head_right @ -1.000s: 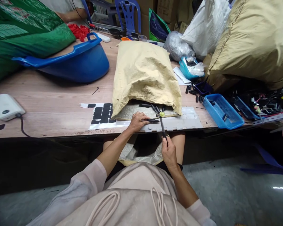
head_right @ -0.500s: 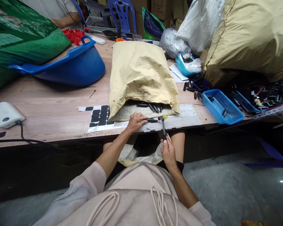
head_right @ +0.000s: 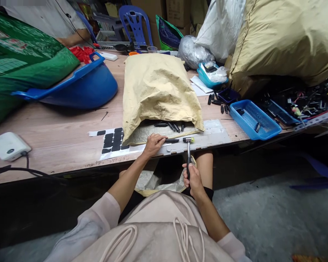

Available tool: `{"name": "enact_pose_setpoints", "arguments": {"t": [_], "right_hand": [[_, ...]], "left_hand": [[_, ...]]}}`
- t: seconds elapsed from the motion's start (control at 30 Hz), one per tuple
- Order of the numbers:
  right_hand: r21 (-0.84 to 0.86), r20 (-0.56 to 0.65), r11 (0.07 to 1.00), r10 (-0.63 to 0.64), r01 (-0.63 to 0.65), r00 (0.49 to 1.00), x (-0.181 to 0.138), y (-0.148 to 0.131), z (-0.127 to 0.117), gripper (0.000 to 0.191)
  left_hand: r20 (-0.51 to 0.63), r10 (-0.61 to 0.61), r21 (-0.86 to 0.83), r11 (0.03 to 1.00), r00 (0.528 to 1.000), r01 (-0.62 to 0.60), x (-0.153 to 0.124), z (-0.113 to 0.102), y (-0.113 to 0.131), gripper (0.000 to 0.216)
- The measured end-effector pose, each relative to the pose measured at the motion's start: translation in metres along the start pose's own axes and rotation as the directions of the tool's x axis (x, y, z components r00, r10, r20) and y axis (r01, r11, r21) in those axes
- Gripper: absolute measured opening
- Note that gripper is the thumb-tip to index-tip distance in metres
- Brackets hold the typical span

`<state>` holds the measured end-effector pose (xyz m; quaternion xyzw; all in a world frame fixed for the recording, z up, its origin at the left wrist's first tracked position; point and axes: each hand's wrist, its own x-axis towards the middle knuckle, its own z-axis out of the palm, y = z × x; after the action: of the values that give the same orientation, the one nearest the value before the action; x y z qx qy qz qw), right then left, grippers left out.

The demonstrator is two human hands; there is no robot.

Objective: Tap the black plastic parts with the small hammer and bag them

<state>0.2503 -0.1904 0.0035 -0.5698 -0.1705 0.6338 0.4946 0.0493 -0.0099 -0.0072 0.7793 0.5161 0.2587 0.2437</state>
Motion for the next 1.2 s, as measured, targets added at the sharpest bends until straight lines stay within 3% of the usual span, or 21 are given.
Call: {"name": "enact_pose_setpoints", "arguments": {"t": [0.27,0.6,0.87,1.03,1.2], "right_hand": [[0.024,0.032,1.0,0.005,-0.005,0.999,0.005,0.009,-0.001,0.052],[0.059,0.024,0.998,0.002,-0.004,1.0,0.009,0.017,0.001,0.063],[0.033,0.014,0.999,-0.011,0.011,1.0,0.01,0.019,-0.003,0.062],[-0.007,0.005,0.999,-0.036,0.036,0.999,0.012,0.021,-0.006,0.059],[-0.048,-0.032,0.998,-0.033,0.032,0.999,0.016,0.023,-0.01,0.068]], "left_hand": [[-0.041,0.006,-0.005,1.0,0.999,-0.006,-0.003,0.0,0.001,0.025],[-0.1,-0.01,0.039,0.999,0.995,0.014,-0.004,0.003,0.001,0.021],[-0.184,0.009,-0.106,0.994,0.983,-0.029,-0.009,-0.005,0.017,0.025],[-0.007,0.162,0.027,0.986,0.987,-0.162,-0.004,0.01,0.04,0.027],[0.064,0.061,-0.059,0.997,0.996,-0.058,0.008,0.011,0.036,0.013]]}}
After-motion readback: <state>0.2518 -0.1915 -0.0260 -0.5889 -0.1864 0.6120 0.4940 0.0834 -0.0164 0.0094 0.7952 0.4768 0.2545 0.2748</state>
